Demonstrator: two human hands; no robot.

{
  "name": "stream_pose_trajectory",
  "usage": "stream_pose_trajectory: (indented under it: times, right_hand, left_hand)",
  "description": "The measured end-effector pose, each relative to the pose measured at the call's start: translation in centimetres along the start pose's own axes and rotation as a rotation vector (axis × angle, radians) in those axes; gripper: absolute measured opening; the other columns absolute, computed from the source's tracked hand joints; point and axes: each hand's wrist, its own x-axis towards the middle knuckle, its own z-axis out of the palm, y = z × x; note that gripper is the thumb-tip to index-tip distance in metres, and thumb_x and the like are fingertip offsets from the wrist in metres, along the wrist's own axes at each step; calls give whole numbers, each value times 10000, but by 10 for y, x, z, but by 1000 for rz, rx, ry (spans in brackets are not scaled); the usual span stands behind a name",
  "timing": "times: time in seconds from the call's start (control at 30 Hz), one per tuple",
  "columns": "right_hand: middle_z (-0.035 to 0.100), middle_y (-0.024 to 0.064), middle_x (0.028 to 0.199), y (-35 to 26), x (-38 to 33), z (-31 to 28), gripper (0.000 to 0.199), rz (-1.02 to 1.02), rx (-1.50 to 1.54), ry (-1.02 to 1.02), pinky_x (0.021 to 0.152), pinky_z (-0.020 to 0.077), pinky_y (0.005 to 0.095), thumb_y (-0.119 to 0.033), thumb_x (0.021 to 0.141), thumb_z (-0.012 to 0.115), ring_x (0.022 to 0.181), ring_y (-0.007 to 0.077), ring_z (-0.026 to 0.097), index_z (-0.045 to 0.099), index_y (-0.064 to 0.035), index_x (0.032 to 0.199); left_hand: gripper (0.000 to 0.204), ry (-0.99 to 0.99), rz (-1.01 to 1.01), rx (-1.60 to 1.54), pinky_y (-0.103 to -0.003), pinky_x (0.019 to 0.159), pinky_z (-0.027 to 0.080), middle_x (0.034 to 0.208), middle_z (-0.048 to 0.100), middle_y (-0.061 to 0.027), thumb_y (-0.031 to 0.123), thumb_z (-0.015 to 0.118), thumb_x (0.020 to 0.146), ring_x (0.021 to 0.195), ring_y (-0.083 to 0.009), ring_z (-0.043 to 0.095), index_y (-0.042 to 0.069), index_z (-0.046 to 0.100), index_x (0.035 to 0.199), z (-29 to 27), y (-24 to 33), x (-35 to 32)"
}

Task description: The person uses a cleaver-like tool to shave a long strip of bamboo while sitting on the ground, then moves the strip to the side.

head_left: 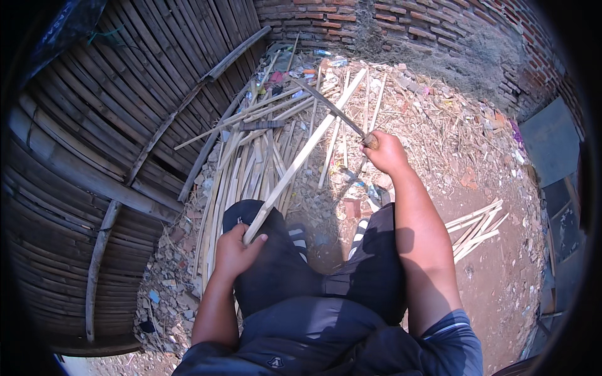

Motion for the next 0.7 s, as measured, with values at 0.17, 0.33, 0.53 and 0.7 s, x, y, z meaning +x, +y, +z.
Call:
stream_pose_trajectory:
  times: [0.17,0.33,0.53,0.7]
  right_hand:
    - [772,216,1011,-8,-22,9,374,-326,-72,-117,856,585,463,-270,831,860,963,412,744,759,-59,1122]
    - [757,221,1034,-31,-23,8,374,-420,-174,-303,889,582,495,-221,805,822,1008,421,724,757,-111,1157]
    - [768,229,1174,-2,-2,-2,520,7,-29,-25,971,581,481,-327,869,838,1114,401,733,741,-98,1326]
    - [751,224,954,-3,-21,15,353,-428,-93,-102,818,571,504,-249,799,860,917,433,724,764,-85,1097]
  left_hand:
    - [379,-18,13,17,-379,592,525,656,673,-150,343,875,876,585,-253,686,2,738,968,-2,4,3]
    - [383,0,22,13,-381,573,506,632,656,-141,350,876,870,554,-249,662,5,731,950,-3,4,0]
    - [369,5,-1,15,-379,581,513,640,659,-137,346,873,872,553,-257,658,14,733,954,-1,3,-1]
    - [375,-10,-9,-2,-383,590,518,649,666,-139,350,875,871,565,-260,670,13,731,953,-1,8,2]
